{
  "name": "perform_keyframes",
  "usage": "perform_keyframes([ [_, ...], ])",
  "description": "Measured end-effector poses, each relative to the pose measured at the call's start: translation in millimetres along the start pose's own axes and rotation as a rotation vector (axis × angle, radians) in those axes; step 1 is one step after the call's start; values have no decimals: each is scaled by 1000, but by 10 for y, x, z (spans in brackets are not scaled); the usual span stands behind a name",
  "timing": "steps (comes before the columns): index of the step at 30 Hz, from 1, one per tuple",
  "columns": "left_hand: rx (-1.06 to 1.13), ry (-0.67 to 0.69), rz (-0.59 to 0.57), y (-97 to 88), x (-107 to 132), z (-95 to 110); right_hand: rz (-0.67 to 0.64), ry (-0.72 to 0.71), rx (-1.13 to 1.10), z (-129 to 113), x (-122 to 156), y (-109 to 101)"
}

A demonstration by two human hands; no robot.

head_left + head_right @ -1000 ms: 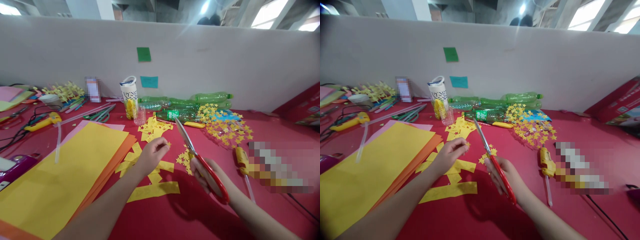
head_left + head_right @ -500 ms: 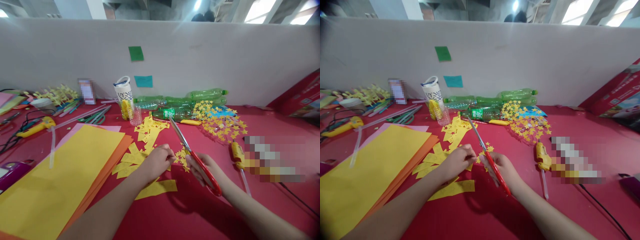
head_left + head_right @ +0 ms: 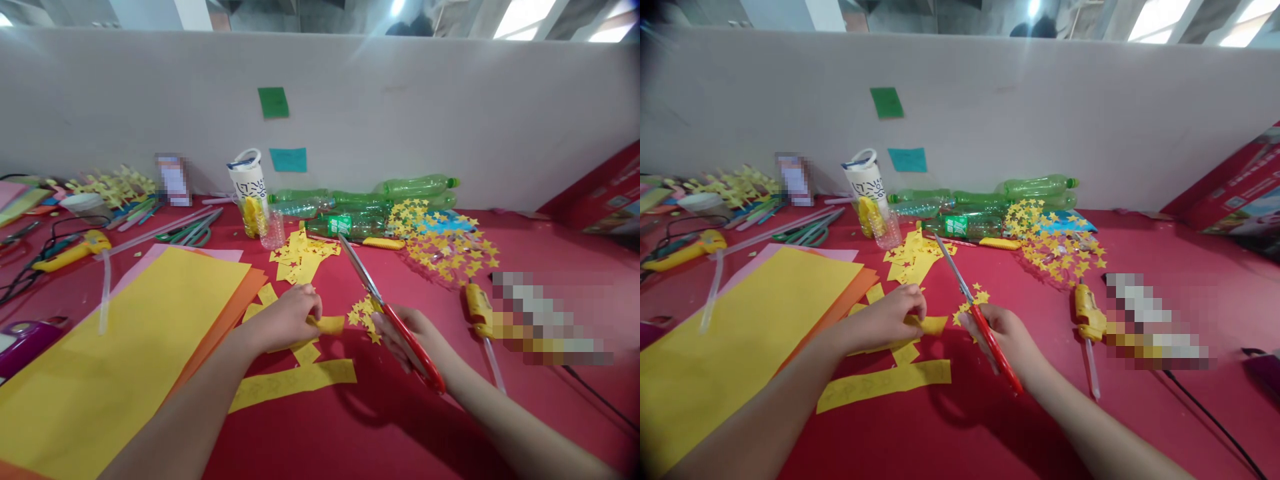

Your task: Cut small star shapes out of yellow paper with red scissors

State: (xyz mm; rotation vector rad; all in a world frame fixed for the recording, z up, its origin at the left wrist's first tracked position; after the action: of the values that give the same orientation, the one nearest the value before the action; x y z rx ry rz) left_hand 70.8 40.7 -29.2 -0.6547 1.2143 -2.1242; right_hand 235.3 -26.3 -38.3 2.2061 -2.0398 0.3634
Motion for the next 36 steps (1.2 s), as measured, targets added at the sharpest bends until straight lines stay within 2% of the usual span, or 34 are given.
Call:
perform_keyframes([
  [4, 31, -44, -41, 21, 6, -17, -6, -20, 35, -10, 3, 2],
  [8, 168, -84, -51, -66, 40, -137, -14, -35, 51, 6, -13, -3],
  [10, 205, -116, 28, -182, 50, -249, -13, -46, 64, 9, -22, -12],
  [13, 77, -219, 164, -316, 64, -443, -12, -56, 79, 8, -29, -21],
  [16, -60, -291, 148, -274, 61, -553, -7, -54, 91, 3, -27, -22],
  [20, -41, -345, 95, -181, 58, -601, -2, -60, 111, -10, -21, -15],
  [26, -161, -464, 309, -306, 49, -653, 8, -67, 138, 19, -27, -20],
  [32, -69, -462, 288, -198, 0, -744, 10, -62, 158, -1, -11, -2],
  [36, -26, -467, 331, -221, 21, -759, 13, -64, 178, -34, 1, 5],
])
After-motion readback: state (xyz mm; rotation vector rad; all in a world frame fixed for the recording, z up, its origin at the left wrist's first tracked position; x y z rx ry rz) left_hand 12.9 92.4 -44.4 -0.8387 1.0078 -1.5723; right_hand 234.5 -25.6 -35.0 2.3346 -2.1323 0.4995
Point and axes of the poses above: each hand's wrist, its own x-axis away from the middle knuckle, its own y-axis out of the palm, z = x × y, the point moved 7 cm from there along -x, towards the middle knuckle, and after that the axes turned 7 degrees about -x, right-handed, at the moved point
